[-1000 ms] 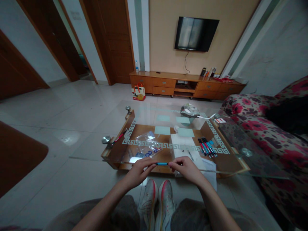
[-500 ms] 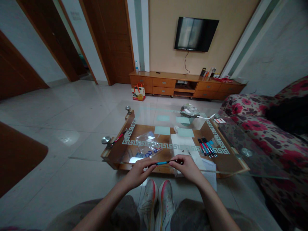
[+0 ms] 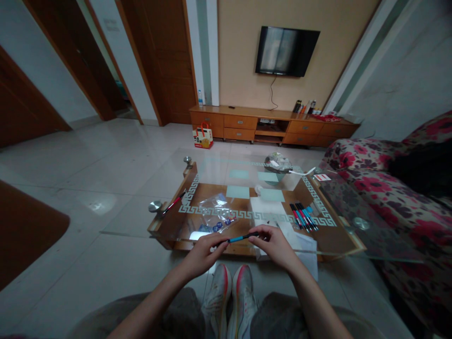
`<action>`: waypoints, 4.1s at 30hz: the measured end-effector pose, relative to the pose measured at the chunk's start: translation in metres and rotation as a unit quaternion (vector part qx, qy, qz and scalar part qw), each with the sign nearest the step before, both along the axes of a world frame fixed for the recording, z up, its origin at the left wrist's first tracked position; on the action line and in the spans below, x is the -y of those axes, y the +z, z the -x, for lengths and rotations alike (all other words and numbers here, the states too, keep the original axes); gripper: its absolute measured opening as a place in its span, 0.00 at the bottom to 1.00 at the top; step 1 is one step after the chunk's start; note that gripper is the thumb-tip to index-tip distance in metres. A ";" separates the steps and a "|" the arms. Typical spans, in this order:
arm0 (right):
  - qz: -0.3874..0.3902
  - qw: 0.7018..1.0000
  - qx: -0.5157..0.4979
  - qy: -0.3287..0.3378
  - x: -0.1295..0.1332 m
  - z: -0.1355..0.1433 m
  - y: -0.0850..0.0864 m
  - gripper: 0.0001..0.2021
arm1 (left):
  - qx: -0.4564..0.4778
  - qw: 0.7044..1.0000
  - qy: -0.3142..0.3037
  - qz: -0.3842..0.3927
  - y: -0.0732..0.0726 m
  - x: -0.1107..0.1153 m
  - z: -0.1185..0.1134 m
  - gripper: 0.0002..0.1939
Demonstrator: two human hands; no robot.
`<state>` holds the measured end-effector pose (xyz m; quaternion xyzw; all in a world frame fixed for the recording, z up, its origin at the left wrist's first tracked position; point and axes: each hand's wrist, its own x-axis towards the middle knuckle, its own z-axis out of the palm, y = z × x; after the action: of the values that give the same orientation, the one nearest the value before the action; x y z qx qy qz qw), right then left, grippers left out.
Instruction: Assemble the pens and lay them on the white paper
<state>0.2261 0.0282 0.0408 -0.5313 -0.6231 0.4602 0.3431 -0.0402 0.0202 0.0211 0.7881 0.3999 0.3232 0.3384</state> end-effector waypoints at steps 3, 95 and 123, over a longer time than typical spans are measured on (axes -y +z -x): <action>-0.012 1.000 -0.001 -0.003 0.000 0.001 0.003 0.14 | -0.001 1.000 0.006 0.000 -0.001 0.000 0.000 0.15; -0.033 0.977 0.144 0.152 0.004 0.004 0.018 0.25 | 0.031 0.999 0.022 0.022 -0.001 -0.002 0.000 0.15; -0.104 0.972 0.154 0.142 0.006 0.008 0.028 0.20 | 0.002 0.999 0.002 0.038 -0.002 -0.002 0.003 0.17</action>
<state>0.2185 0.0219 0.0689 -0.4635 -0.7818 0.3496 0.2274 -0.0431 0.0219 0.0189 0.7732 0.4127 0.3103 0.3683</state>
